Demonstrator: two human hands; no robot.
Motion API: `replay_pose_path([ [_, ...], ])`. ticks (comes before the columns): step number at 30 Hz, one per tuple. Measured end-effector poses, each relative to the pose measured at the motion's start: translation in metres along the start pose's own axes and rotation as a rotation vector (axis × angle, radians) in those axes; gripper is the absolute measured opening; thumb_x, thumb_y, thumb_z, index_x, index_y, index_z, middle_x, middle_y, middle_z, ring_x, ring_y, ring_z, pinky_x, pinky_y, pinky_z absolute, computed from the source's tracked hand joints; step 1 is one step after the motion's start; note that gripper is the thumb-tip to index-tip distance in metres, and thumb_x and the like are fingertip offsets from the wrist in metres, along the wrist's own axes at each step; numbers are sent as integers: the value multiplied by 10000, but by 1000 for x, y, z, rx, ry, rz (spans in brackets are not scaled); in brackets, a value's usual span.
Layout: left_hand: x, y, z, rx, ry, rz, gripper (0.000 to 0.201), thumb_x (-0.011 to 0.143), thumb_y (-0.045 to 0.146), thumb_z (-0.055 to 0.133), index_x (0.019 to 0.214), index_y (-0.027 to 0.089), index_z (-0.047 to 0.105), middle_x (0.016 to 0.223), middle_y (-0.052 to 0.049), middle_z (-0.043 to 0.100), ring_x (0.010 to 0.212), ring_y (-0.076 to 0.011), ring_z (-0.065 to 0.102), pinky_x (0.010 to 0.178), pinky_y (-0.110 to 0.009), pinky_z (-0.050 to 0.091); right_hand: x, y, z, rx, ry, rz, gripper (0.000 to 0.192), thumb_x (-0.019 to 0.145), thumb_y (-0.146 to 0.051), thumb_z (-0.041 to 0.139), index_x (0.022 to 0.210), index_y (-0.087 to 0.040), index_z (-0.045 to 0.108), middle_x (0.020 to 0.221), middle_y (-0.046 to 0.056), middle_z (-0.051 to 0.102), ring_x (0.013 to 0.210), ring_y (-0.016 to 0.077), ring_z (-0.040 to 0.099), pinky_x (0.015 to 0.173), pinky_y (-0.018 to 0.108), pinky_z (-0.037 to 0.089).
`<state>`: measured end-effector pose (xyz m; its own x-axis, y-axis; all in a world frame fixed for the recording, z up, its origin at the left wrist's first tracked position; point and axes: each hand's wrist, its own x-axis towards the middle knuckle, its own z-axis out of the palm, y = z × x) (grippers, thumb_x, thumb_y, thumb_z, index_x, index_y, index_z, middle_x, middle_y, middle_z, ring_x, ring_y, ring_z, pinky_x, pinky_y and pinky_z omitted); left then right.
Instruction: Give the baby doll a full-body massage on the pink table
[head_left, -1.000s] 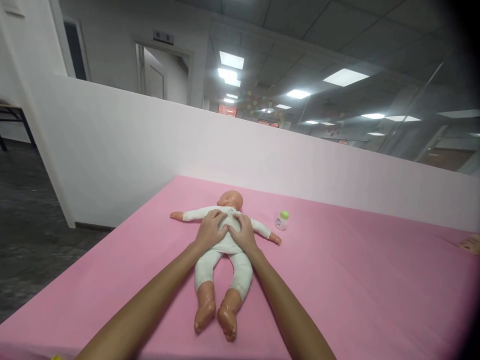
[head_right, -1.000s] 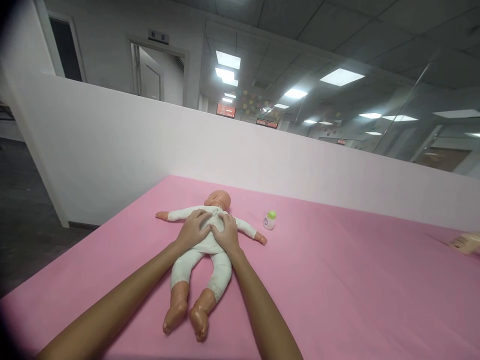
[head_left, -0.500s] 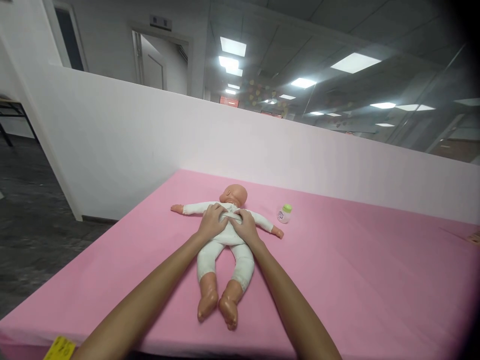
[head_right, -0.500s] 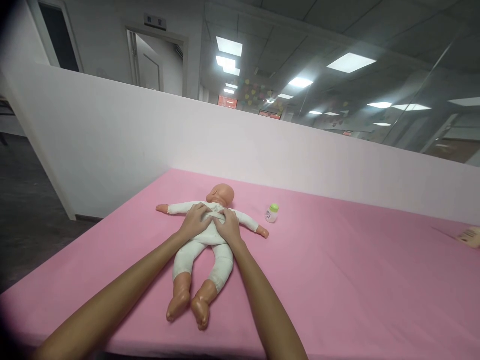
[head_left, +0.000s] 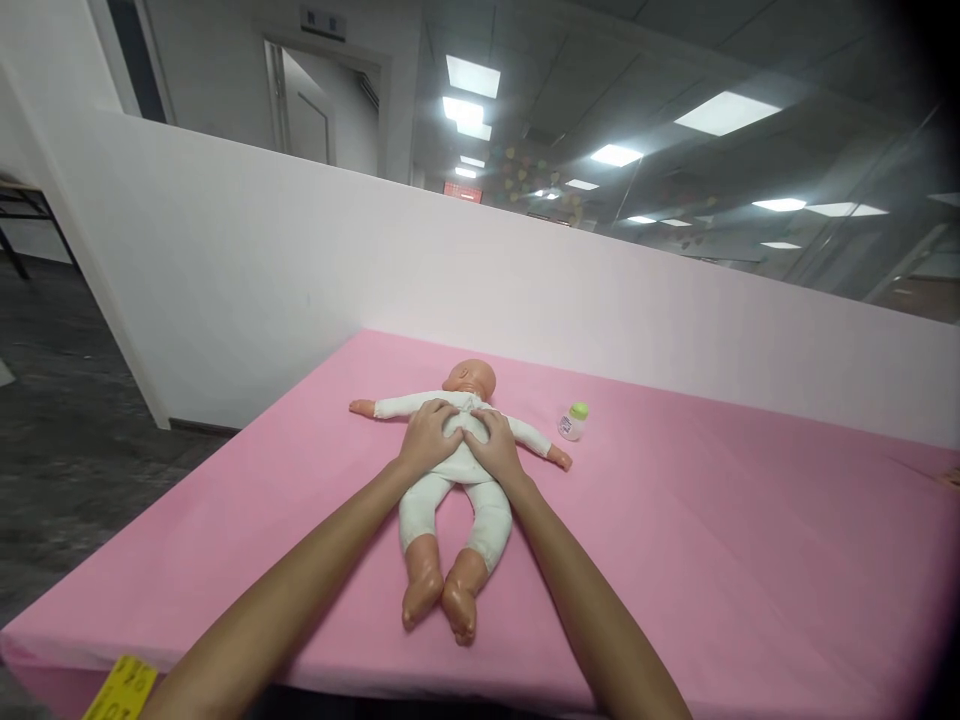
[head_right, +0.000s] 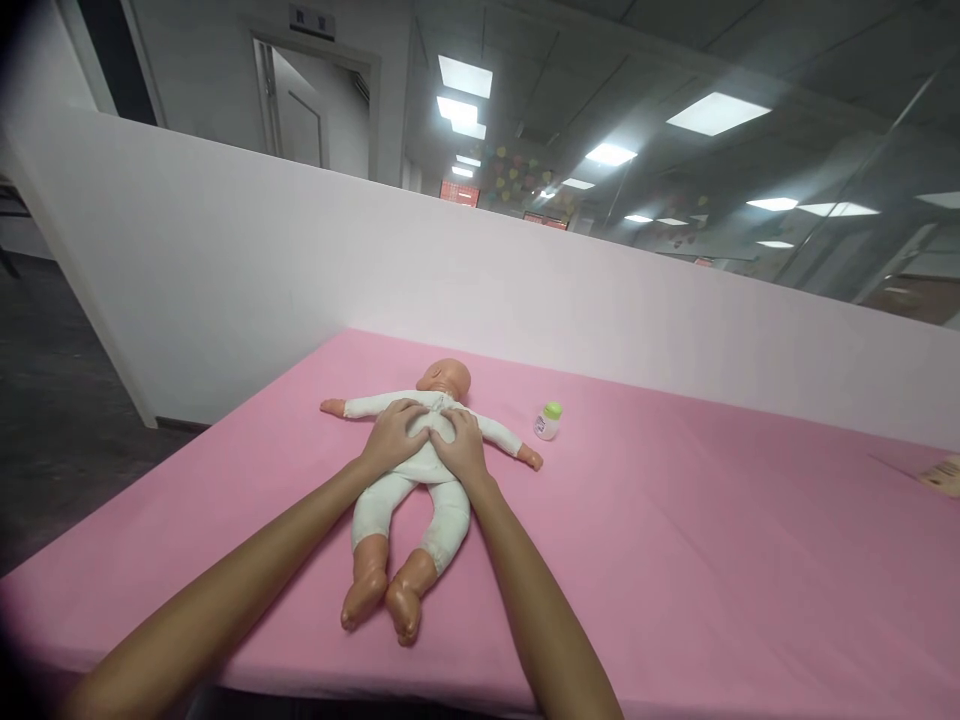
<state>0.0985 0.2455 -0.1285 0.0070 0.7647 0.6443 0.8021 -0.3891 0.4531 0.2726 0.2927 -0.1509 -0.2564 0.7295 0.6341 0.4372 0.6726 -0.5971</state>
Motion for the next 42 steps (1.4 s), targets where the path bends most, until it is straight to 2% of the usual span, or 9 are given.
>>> replay_pose_path([
  [8, -1, 6, -6, 0, -58, -59, 150, 869, 242, 666, 1009, 188, 674, 1040, -83, 680, 1053, -295, 609, 960, -465, 493, 3, 2, -1, 14, -53, 41, 187, 870, -334, 696, 1013, -216, 675, 1083, 85, 715, 1081, 298, 618, 1001, 475, 479],
  [14, -2, 4, -4, 14, 60, 5, 189, 864, 260, 687, 1039, 191, 671, 1094, -89, 636, 1099, -290, 579, 1019, -478, 474, 2, -13, -3, -14, 53, -47, 66, 868, -264, 675, 901, -232, 627, 978, 56, 670, 1007, 268, 586, 951, 440, 483],
  [17, -4, 1, -5, 1, 61, 76, 335, 853, 284, 703, 1177, 202, 678, 1239, -105, 612, 1204, -303, 558, 1084, -497, 450, -1, -13, -4, 10, 58, -94, 202, 870, -252, 672, 1071, -234, 655, 1127, 76, 668, 1129, 277, 579, 1050, 466, 459],
  [22, -5, -8, -9, -32, -99, 136, 486, 890, 264, 641, 1375, 235, 632, 1435, -119, 547, 1340, -323, 504, 1152, -537, 403, -5, -1, -7, 45, -107, -58, 512, 882, -342, 702, 1376, -243, 607, 1457, 120, 548, 1406, 324, 461, 1219, 545, 343],
  [27, -1, -10, -8, -51, -116, 92, 319, 908, 206, 573, 1191, 229, 720, 1150, -90, 652, 1121, -290, 583, 1027, -506, 488, 0, 3, -6, 52, -96, -29, 277, 911, -248, 618, 1169, -242, 719, 1177, 96, 674, 1188, 290, 596, 1103, 502, 464],
  [32, 3, -9, -7, -119, -61, 112, 341, 912, 117, 470, 1082, 206, 752, 1069, -96, 660, 1084, -269, 589, 1022, -492, 497, 4, 1, -8, 89, -67, -61, 315, 902, -139, 515, 1101, -220, 746, 1114, 91, 711, 1136, 263, 623, 1085, 471, 477],
  [35, 2, -6, -14, -133, -57, 105, 376, 859, 149, 559, 1178, 219, 745, 1249, -106, 646, 1230, -291, 569, 1127, -514, 451, 2, -2, -15, 127, -110, -36, 350, 906, -216, 589, 1227, -229, 727, 1268, 96, 676, 1268, 265, 590, 1166, 477, 434],
  [39, -3, -5, -26, -136, -255, 94, 652, 832, 267, 665, 1479, 271, 585, 1637, -93, 413, 1489, -362, 404, 1226, -566, 355, -3, -6, -29, 122, -254, 32, 644, 845, -415, 772, 1452, -280, 607, 1558, 97, 509, 1475, 311, 450, 1240, 534, 361],
  [42, -4, -6, -27, -150, -340, 56, 764, 865, 318, 657, 1595, 268, 436, 1697, -95, 331, 1533, -365, 358, 1233, -562, 355, -3, -8, -32, 96, -326, 58, 718, 830, -448, 795, 1493, -290, 569, 1592, 97, 484, 1490, 325, 439, 1231, 556, 369],
])
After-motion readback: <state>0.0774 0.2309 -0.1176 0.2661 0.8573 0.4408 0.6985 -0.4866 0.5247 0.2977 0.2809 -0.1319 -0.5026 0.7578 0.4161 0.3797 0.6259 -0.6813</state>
